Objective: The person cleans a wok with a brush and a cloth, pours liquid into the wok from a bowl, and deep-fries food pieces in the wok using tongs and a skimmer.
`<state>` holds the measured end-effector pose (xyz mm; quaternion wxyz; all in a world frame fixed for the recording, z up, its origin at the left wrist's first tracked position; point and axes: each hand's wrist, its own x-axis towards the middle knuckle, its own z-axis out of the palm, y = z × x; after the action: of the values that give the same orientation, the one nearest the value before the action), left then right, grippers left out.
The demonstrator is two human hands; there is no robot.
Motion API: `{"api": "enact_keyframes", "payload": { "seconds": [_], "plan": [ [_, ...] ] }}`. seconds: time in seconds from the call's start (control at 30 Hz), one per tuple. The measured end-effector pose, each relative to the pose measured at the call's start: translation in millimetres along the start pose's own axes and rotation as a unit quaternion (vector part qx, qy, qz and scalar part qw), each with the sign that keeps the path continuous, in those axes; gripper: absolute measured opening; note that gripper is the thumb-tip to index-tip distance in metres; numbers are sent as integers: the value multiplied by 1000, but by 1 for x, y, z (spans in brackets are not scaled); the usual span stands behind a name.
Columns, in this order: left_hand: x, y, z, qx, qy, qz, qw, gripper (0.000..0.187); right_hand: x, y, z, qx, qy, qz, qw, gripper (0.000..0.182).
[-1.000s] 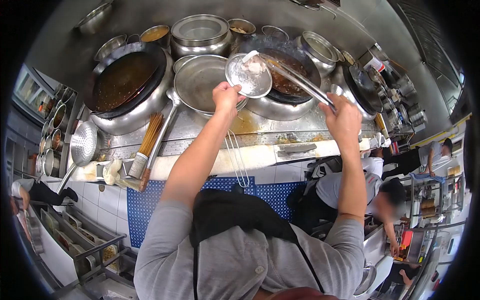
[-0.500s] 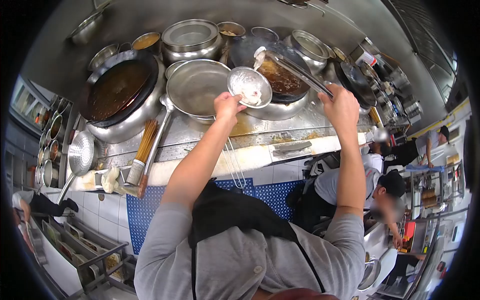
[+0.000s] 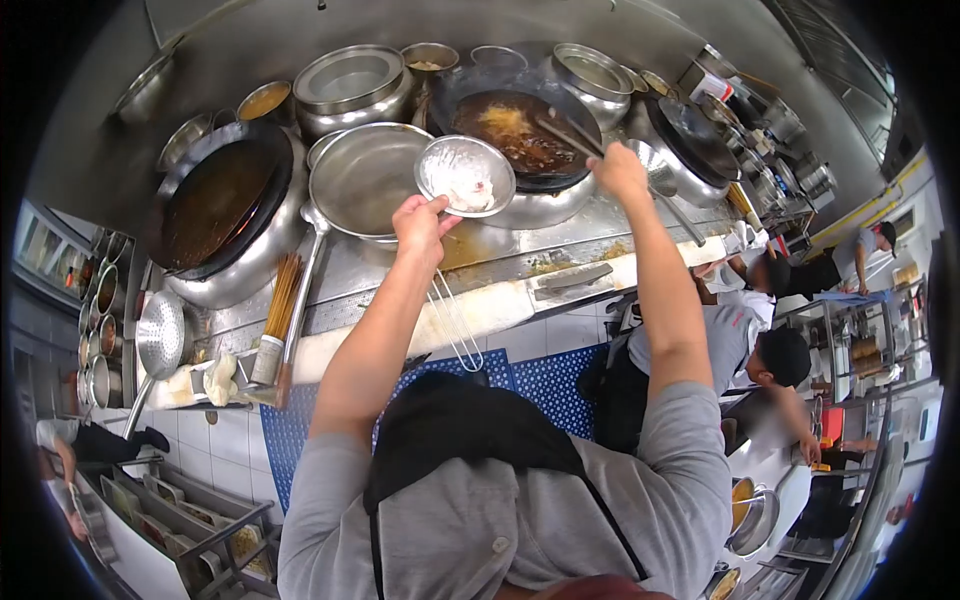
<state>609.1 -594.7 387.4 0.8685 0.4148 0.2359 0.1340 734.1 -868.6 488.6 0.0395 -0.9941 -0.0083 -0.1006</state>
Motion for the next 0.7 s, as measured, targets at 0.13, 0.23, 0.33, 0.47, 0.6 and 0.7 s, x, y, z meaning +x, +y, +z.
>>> {"api": "enact_keyframes", "payload": {
  "seconds": [0.13, 0.23, 0.33, 0.47, 0.6, 0.7],
  "plan": [
    [12, -1, -12, -19, 1, -1, 1000, 18, -20, -15, -50, -8, 43, -83, 996, 36],
    [17, 4, -20, -12, -9, 35, 999, 20, -59, -27, -97, 26, 31, -173, 984, 33],
    [26, 3, -26, 15, -29, 103, 994, 25, -93, -52, -133, -18, -31, -195, 980, 32],
    [22, -3, -26, 56, -88, 220, 970, 27, -102, -65, -118, -80, 75, -280, 954, 22],
    [21, 7, -21, 83, -51, 182, 978, 28, -113, -67, -116, -78, 122, -308, 940, 19],
    [30, 11, -18, 92, -7, 124, 988, 28, -116, -66, -112, -58, 122, -279, 951, 20]
  ]
}}
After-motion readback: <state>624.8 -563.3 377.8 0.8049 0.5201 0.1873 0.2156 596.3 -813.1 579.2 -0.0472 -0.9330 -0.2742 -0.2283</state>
